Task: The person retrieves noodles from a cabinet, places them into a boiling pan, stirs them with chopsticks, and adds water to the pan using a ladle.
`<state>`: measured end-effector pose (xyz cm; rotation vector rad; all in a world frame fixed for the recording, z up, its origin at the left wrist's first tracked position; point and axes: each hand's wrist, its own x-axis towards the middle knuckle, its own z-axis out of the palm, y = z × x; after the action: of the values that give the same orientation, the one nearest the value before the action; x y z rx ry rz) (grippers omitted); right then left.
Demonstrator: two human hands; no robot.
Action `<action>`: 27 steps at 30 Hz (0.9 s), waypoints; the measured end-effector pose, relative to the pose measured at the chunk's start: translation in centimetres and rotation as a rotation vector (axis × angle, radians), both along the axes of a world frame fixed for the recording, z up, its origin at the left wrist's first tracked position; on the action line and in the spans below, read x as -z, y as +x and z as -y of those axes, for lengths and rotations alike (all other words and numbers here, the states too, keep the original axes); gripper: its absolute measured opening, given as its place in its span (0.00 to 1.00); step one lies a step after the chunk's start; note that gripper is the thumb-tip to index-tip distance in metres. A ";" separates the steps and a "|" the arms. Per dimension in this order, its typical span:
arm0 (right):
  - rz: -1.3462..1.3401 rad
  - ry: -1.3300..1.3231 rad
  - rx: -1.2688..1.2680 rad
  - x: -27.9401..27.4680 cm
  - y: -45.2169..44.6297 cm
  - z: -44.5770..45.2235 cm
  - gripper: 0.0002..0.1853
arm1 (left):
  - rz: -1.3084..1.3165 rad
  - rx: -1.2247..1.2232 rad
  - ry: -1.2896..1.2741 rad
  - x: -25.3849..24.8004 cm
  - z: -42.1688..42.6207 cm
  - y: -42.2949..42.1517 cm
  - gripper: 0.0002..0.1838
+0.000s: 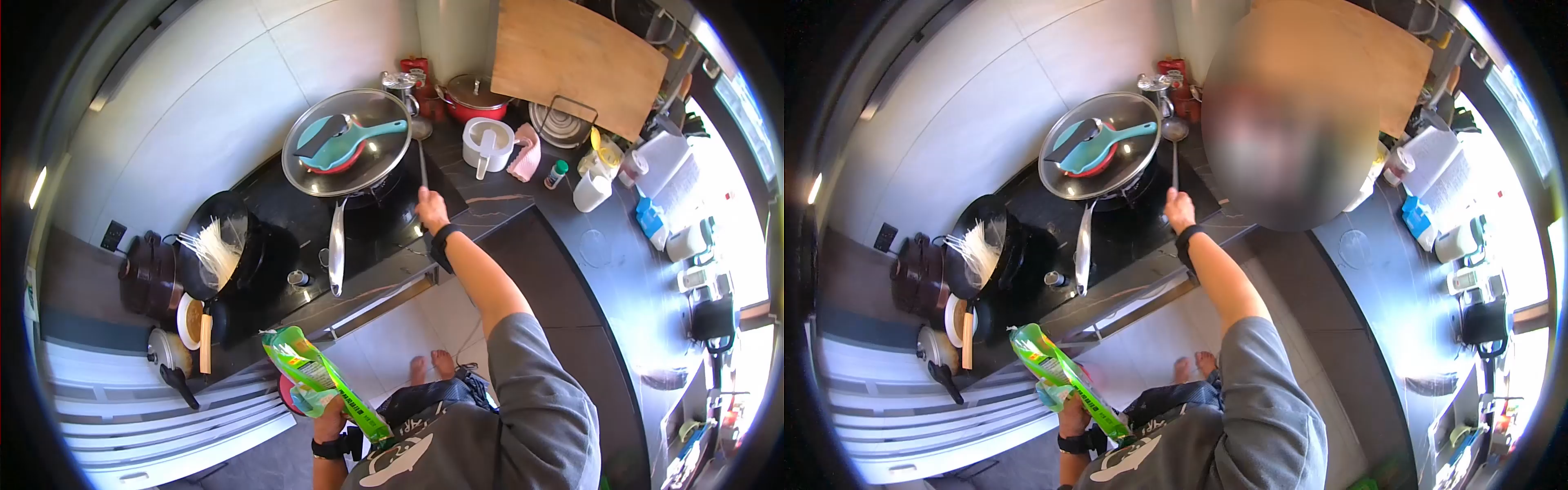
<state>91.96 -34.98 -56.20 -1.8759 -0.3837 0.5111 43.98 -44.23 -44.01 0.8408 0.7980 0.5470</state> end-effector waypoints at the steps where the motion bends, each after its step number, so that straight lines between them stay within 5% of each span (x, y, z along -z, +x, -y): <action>1: -0.070 -0.062 -0.131 -3.2 -0.9 0.6 0.21 | -0.003 0.014 0.002 0.1 -0.2 0.2 0.17; 4: -0.319 0.011 -0.158 -4.4 -2.6 0.6 0.18 | -0.021 0.076 0.074 0.2 -0.6 1.1 0.17; 7: 0.207 -0.020 -0.298 -4.7 -4.1 3.3 0.17 | -0.018 0.098 0.168 -1.0 -0.8 3.8 0.17; 10: -0.191 0.209 -0.844 -11.0 -10.3 10.3 0.29 | -0.201 0.222 0.392 -1.8 -2.0 6.8 0.16; 13: -0.304 0.296 -1.260 -15.5 -16.5 17.2 0.44 | -0.056 0.293 0.394 -2.0 -2.7 11.4 0.17; 14: -0.411 0.341 -1.268 -18.8 -18.2 19.1 0.46 | 0.028 0.350 0.207 -2.0 -2.8 12.6 0.17; 17: -0.542 0.516 -1.076 -16.5 -20.8 23.0 0.48 | 0.087 0.390 0.251 -2.9 -1.3 17.0 0.13; 21: -0.294 0.335 -0.733 -15.7 -20.5 26.0 0.46 | 0.166 0.489 0.324 -3.6 1.7 22.4 0.12; 24: -0.289 0.327 -0.394 -14.9 -18.5 28.0 0.24 | 0.265 0.519 0.445 -3.9 5.4 26.0 0.17; 27: -0.373 0.445 -0.282 -14.1 -14.6 31.3 0.22 | 0.232 0.802 0.359 -2.6 7.0 30.2 0.20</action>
<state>77.38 -66.26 -42.13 -1.2715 -0.4693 0.8716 74.18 -51.21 -41.43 1.3051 0.1045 0.0582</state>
